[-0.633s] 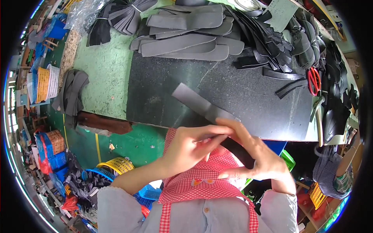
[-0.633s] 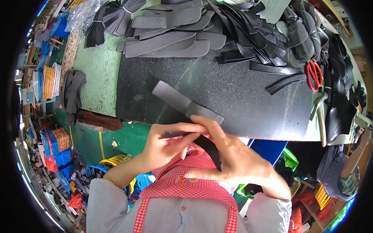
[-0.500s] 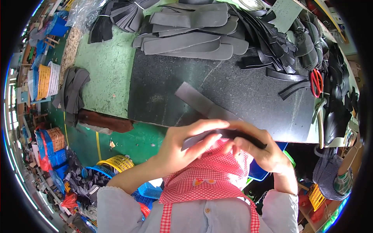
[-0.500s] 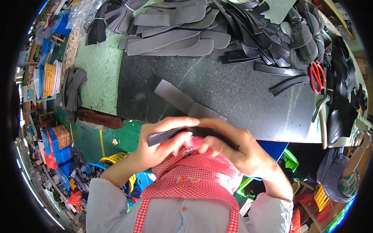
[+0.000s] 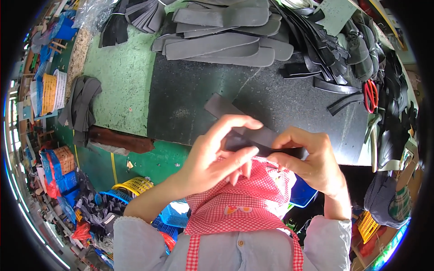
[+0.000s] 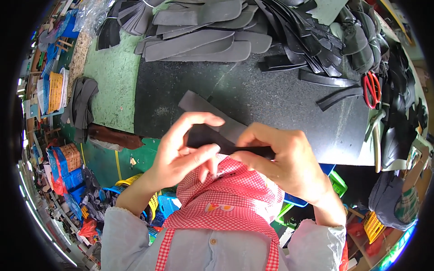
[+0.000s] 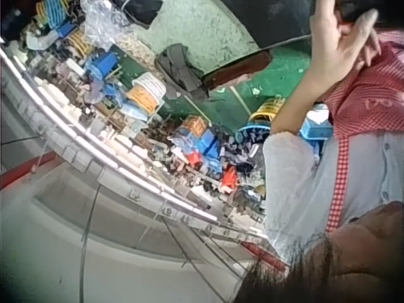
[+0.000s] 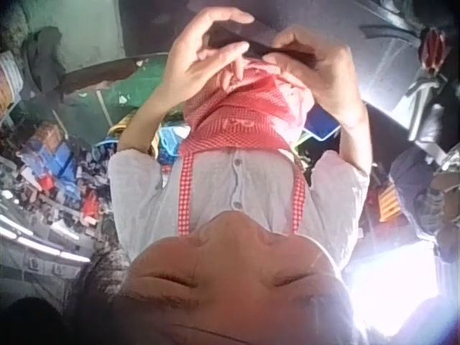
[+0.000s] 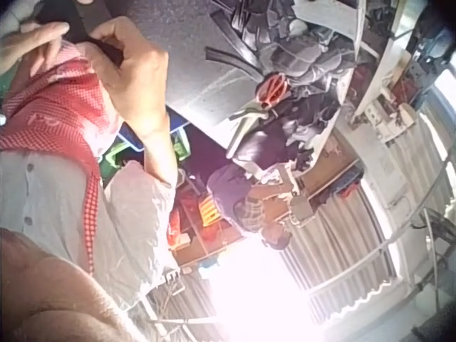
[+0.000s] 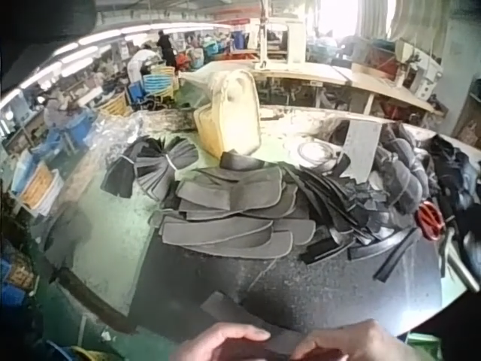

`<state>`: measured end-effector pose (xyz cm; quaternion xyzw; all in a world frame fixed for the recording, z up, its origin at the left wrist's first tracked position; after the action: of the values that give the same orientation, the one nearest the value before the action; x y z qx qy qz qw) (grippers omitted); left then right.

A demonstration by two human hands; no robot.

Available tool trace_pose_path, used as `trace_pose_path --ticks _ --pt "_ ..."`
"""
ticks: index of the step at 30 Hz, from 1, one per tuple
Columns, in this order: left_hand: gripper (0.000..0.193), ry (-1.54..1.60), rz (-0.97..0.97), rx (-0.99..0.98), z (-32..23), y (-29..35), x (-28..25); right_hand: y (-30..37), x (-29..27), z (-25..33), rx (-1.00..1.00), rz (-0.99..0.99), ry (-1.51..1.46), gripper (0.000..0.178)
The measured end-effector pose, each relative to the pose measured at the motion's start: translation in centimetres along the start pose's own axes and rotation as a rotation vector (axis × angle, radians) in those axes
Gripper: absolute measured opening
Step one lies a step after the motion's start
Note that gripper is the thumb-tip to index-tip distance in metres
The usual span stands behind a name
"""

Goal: Applying double-sided adhesive strips to shoe upper components at a workbench.

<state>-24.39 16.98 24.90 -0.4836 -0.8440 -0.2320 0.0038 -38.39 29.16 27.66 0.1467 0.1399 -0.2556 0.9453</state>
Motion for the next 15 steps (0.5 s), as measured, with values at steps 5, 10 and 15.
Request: trace_pose_path --ticks 5,10,15 --pt "0.029 -0.075 -0.050 0.046 0.4 0.0 -1.8 0.7 -0.1 -0.4 0.023 -0.039 0.061 0.016" --pt "0.011 -0.120 -0.056 0.129 0.9 -0.3 -1.9 0.8 0.2 -0.6 0.020 -0.057 0.043 0.014" --pt "0.011 -0.646 -0.098 0.713 -2.1 0.4 -2.9 1.2 -1.0 -0.7 -0.061 -0.094 0.139 0.014"
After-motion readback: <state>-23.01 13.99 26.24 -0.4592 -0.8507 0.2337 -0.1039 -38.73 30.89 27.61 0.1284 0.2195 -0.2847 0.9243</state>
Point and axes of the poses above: each hand's wrist, its own y-axis away from the middle knuckle, its own x-axis out of the palm, z = x × y, the point moved 6 cm from there along -y, towards the middle knuckle, and after that the axes turned 14 degrees about -z, right-handed, at the moved point
